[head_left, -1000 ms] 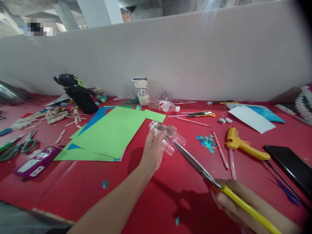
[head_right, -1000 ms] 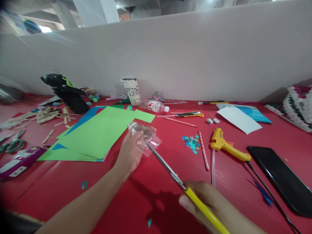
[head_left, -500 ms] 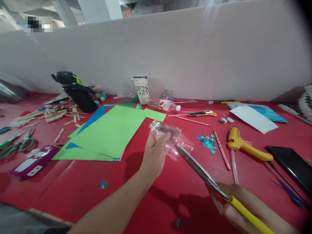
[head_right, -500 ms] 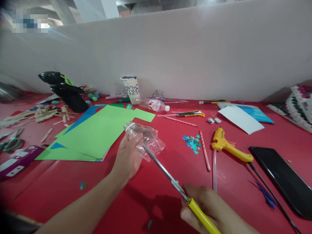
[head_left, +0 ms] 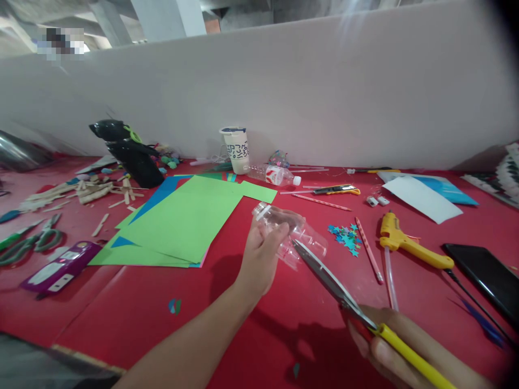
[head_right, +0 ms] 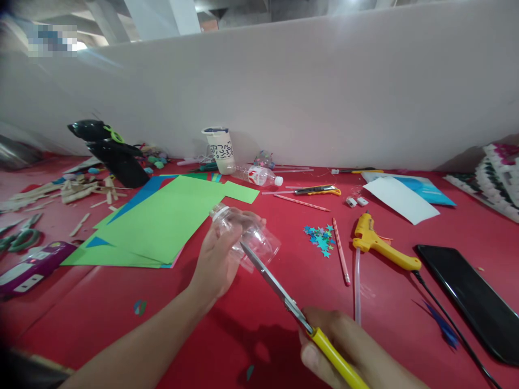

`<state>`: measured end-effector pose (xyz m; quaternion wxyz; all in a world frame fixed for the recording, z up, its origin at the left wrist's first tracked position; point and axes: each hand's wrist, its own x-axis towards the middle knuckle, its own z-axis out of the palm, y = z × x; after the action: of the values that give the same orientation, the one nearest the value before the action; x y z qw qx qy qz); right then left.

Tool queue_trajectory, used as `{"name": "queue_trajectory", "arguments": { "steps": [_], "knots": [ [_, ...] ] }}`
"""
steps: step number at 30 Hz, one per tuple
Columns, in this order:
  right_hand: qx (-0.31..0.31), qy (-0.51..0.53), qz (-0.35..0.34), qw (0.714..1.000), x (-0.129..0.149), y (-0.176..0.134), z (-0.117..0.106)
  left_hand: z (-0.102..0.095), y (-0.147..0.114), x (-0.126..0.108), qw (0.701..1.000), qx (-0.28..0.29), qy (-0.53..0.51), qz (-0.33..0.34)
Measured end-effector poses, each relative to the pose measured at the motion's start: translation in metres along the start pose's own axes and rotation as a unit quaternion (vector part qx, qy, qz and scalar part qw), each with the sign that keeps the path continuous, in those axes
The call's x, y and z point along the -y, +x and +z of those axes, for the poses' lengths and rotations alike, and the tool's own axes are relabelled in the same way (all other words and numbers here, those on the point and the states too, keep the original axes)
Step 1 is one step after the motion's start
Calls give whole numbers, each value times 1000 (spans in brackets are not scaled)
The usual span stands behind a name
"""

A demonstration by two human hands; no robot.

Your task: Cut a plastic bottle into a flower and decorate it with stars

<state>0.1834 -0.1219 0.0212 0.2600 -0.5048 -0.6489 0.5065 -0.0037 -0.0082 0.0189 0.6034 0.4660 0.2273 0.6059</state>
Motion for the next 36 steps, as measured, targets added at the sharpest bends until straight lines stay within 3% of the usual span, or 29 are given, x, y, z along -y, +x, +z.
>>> {"name": "queue_trajectory", "arguments": {
  "steps": [3,8,11,15,21,25,32,36],
  "knots": [
    [-7,-3,0,1000,-1,0,-1,-1,-1,0,1000,14,9,5],
    [-83,-76,8,994,-8,-3,4,-1,-2,0,1000,11,-10,2],
    [-94,-110,0,989,-8,-4,6,0,-2,0,1000,9,-13,2],
    [-72,-97,-15,993,-10,-3,7,0,-2,-1,1000,14,6,6],
    [7,-11,-52,999,-25,4,6,-1,-3,5,1000,24,2,5],
    [20,7,-44,999,-19,4,4,-2,-4,8,1000,31,4,2],
    [-85,-52,4,995,-5,-4,10,-2,-5,5,999,32,19,-4],
    [-97,-80,16,992,-5,-4,10,-1,-4,4,999,33,32,-1]
  ]
}}
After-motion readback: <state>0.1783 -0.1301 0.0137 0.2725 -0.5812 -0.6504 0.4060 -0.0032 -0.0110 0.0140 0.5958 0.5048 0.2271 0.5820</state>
